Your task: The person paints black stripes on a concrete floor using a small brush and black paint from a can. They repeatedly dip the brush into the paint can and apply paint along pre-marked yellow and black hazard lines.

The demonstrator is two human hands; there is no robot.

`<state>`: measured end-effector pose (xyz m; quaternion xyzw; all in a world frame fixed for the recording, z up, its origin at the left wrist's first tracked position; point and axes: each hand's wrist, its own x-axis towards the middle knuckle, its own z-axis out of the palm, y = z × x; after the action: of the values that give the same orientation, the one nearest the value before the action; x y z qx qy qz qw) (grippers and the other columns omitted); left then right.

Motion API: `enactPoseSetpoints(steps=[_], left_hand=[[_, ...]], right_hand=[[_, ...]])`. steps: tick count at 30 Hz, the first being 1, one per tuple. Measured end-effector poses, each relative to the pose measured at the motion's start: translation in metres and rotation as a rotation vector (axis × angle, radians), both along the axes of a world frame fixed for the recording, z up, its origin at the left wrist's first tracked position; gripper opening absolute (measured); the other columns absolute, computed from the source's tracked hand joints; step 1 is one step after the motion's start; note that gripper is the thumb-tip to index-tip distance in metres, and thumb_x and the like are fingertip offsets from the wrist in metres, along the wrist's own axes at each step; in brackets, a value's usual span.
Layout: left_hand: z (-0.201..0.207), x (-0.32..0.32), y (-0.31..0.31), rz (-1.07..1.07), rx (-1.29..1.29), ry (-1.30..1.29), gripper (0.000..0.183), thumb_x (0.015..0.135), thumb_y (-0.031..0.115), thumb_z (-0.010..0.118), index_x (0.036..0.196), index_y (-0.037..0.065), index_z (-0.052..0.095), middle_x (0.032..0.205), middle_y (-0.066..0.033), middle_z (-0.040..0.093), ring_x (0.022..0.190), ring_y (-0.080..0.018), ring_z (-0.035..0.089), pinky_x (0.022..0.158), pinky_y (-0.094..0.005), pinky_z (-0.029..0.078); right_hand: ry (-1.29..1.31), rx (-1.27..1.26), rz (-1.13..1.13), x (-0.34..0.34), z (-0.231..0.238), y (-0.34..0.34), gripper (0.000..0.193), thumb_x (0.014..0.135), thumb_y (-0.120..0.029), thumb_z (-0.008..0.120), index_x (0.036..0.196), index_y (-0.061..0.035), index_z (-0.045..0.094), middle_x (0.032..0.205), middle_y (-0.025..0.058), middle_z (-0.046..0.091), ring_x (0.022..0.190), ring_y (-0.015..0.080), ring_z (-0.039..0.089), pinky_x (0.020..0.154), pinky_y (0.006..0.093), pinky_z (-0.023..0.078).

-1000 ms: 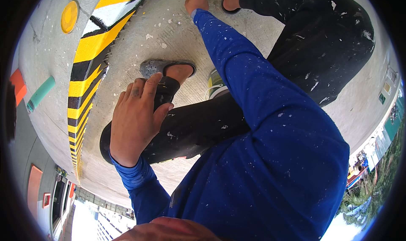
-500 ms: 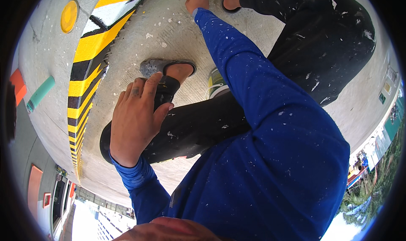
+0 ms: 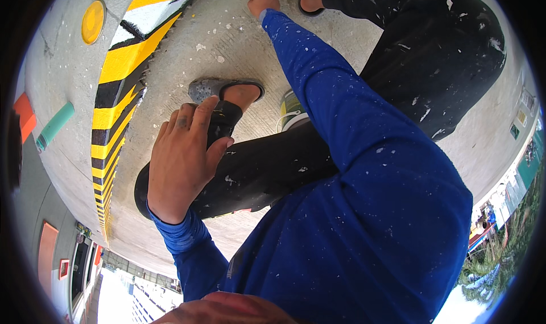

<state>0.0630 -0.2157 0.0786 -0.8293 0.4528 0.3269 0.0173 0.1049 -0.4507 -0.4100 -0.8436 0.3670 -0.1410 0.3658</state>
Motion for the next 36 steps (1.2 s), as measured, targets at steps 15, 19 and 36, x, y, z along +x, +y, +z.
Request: enactPoseSetpoints(steps=[15, 19, 36], left_hand=[[0.001, -0.001, 0.001, 0.005, -0.011, 0.000, 0.062, 0.091, 0.030, 0.079, 0.142, 0.006, 0.052, 0.121, -0.0183, 0.066, 0.115, -0.0349, 0.064, 0.100, -0.0448, 0.050], [0.002, -0.001, 0.000, 0.005, -0.015, -0.006, 0.062, 0.091, 0.030, 0.079, 0.142, 0.006, 0.052, 0.121, -0.0180, 0.066, 0.114, -0.0347, 0.064, 0.100, -0.0447, 0.050], [0.003, -0.003, 0.000, -0.010, -0.026, -0.018, 0.062, 0.092, 0.030, 0.079, 0.142, 0.005, 0.052, 0.120, -0.0185, 0.067, 0.114, -0.0346, 0.065, 0.099, -0.0442, 0.050]], right_hand=[[-0.026, 0.017, 0.029, 0.000, -0.001, 0.000, 0.027, 0.093, -0.020, 0.070, 0.116, -0.0102, 0.078, 0.102, 0.0205, 0.076, 0.096, 0.0424, 0.072, 0.086, 0.0515, 0.057], [-0.060, 0.023, 0.035, 0.001, 0.001, 0.002, 0.027, 0.093, -0.019, 0.070, 0.116, -0.0109, 0.078, 0.103, 0.0202, 0.076, 0.097, 0.0419, 0.072, 0.086, 0.0510, 0.057], [-0.051, 0.040, 0.038, 0.001, 0.018, 0.009, 0.028, 0.093, -0.020, 0.070, 0.119, -0.0117, 0.078, 0.106, 0.0196, 0.076, 0.098, 0.0414, 0.072, 0.088, 0.0505, 0.057]])
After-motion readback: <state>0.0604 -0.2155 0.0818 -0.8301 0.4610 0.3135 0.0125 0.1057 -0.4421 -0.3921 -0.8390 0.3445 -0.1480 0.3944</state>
